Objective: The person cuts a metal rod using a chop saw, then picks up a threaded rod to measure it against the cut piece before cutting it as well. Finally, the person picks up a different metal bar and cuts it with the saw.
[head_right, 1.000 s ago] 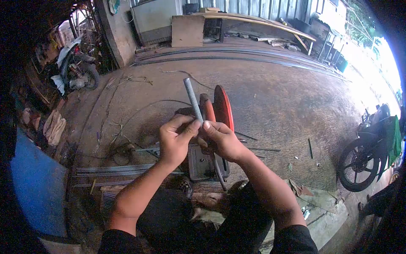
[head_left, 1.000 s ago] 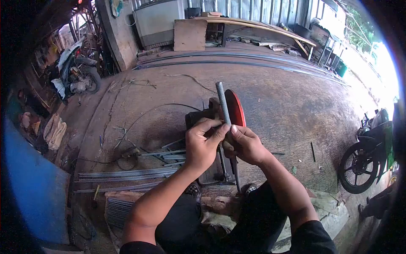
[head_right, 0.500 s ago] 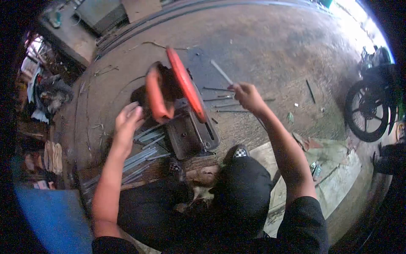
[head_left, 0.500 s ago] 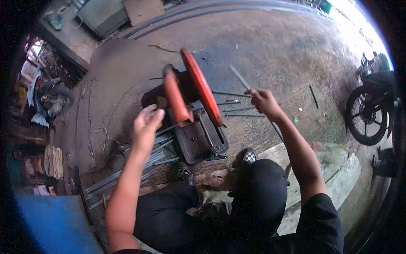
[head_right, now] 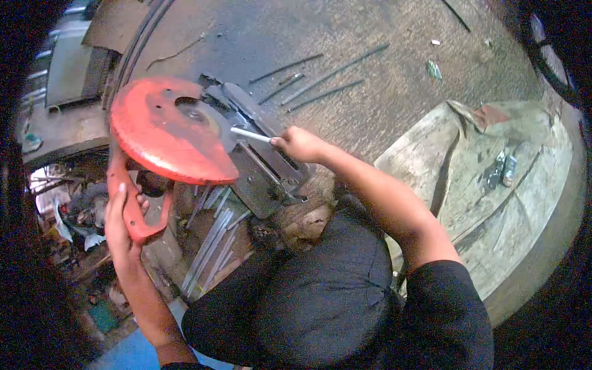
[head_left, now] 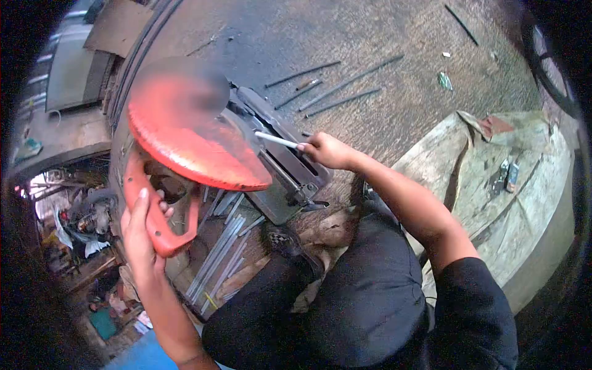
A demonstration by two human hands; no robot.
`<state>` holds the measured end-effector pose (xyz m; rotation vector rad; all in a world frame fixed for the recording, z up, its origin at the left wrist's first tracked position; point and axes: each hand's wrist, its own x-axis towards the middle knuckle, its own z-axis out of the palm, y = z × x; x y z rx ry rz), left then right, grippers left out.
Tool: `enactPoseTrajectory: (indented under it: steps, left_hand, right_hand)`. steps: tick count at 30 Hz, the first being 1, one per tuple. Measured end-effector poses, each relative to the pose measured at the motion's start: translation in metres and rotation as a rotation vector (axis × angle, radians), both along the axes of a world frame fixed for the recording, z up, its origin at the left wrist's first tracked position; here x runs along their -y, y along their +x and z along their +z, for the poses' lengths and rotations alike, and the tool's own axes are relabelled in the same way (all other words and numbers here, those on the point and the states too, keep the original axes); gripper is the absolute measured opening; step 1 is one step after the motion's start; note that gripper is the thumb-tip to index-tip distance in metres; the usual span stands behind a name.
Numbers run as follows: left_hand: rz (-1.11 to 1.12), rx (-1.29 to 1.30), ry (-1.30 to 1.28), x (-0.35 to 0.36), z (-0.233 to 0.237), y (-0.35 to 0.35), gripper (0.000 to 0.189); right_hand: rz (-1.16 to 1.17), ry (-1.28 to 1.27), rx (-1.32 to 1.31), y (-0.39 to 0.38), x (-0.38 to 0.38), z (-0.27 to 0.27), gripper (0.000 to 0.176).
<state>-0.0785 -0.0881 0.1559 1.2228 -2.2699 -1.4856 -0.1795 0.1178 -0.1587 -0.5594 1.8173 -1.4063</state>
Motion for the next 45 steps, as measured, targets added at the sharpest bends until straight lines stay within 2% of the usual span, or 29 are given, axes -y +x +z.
enactPoseTrajectory:
  steps: [3,8,10,17,19,25,27,29,31,32,33,34,35,36,37,38,39,40,41,43,45]
  left_hand:
    - [0.001,-0.001,-0.037,-0.003,-0.002,-0.001,0.034]
    - [0.033,-0.032,-0.060,-0.007,-0.004,-0.001,0.036]
    - [0.027,-0.029,-0.054,-0.003,-0.005,0.000,0.036]
    - [0.069,-0.047,-0.077,-0.008,-0.006,-0.003,0.037]
    - [0.002,-0.032,-0.045,-0.002,-0.005,-0.001,0.037]
    - [0.003,-0.046,-0.042,0.002,-0.008,0.001,0.040]
    - [0.039,-0.124,0.036,0.002,-0.011,0.001,0.042]
    - [0.046,-0.120,0.086,-0.001,-0.010,0.009,0.045]
    - [0.065,-0.305,-0.118,-0.001,-0.019,0.021,0.048]
    - [-0.227,-0.256,-0.367,0.033,-0.038,0.051,0.048]
    - [-0.169,-0.378,-0.340,0.035,-0.058,0.073,0.039]
    - [-0.207,-0.377,-0.465,0.039,-0.092,0.091,0.033]
    - [-0.365,-0.188,-0.355,0.032,-0.106,0.098,0.037]
    - [-0.497,0.007,-0.365,0.032,-0.130,0.102,0.043]
    - [-0.547,0.182,-0.401,0.037,-0.156,0.103,0.034]
    - [-0.672,0.187,-0.546,0.041,-0.189,0.101,0.023]
    - [-0.762,0.391,-0.484,0.041,-0.207,0.091,0.023]
    - [-0.846,0.294,-0.546,0.056,-0.250,0.093,0.033]
    - [-0.841,0.275,-0.544,0.061,-0.272,0.091,0.033]
    - [-0.952,0.223,-0.798,0.065,-0.291,0.082,0.043]
    - [-0.983,0.264,-0.756,0.069,-0.305,0.080,0.048]
  right_hand:
    - [0.021,-0.032,0.041,0.008,0.003,0.001,0.039]
    - [-0.044,-0.056,-0.032,0.020,0.014,-0.007,0.033]
    - [-0.118,-0.106,-0.163,0.023,0.015,-0.007,0.028]
    - [-0.120,-0.073,-0.296,0.025,0.019,-0.010,0.024]
    - [-0.143,0.005,-0.332,0.027,0.018,-0.006,0.022]
    - [-0.054,0.159,-0.565,0.025,0.016,0.008,0.016]
    - [-0.059,0.256,-0.734,0.028,0.015,0.014,0.025]
    - [0.007,0.413,-0.854,0.023,0.014,0.013,0.025]
    - [0.044,0.498,-0.875,0.016,-0.002,0.019,0.025]
    - [-0.008,0.514,-0.820,0.009,-0.010,0.021,0.024]
    - [-0.057,0.531,-0.760,0.004,-0.019,0.025,0.023]
    - [-0.118,0.497,-0.758,-0.004,-0.028,0.026,0.022]
    - [-0.182,0.465,-0.753,-0.012,-0.034,0.029,0.021]
    - [-0.247,0.348,-0.721,-0.020,-0.039,0.037,0.022]
    - [-0.272,0.330,-0.625,-0.027,-0.041,0.050,0.022]
    - [-0.340,0.268,-0.612,-0.030,-0.041,0.060,0.022]
    - [-0.406,0.204,-0.601,-0.034,-0.041,0.069,0.023]
    - [-0.469,0.183,-0.600,-0.036,-0.042,0.080,0.025]
    - [-0.520,0.126,-0.481,-0.041,-0.045,0.084,0.026]
    - [-0.697,-0.087,-0.280,-0.035,-0.052,0.124,0.024]
    - [-0.837,-0.279,-0.109,-0.031,-0.068,0.144,0.021]
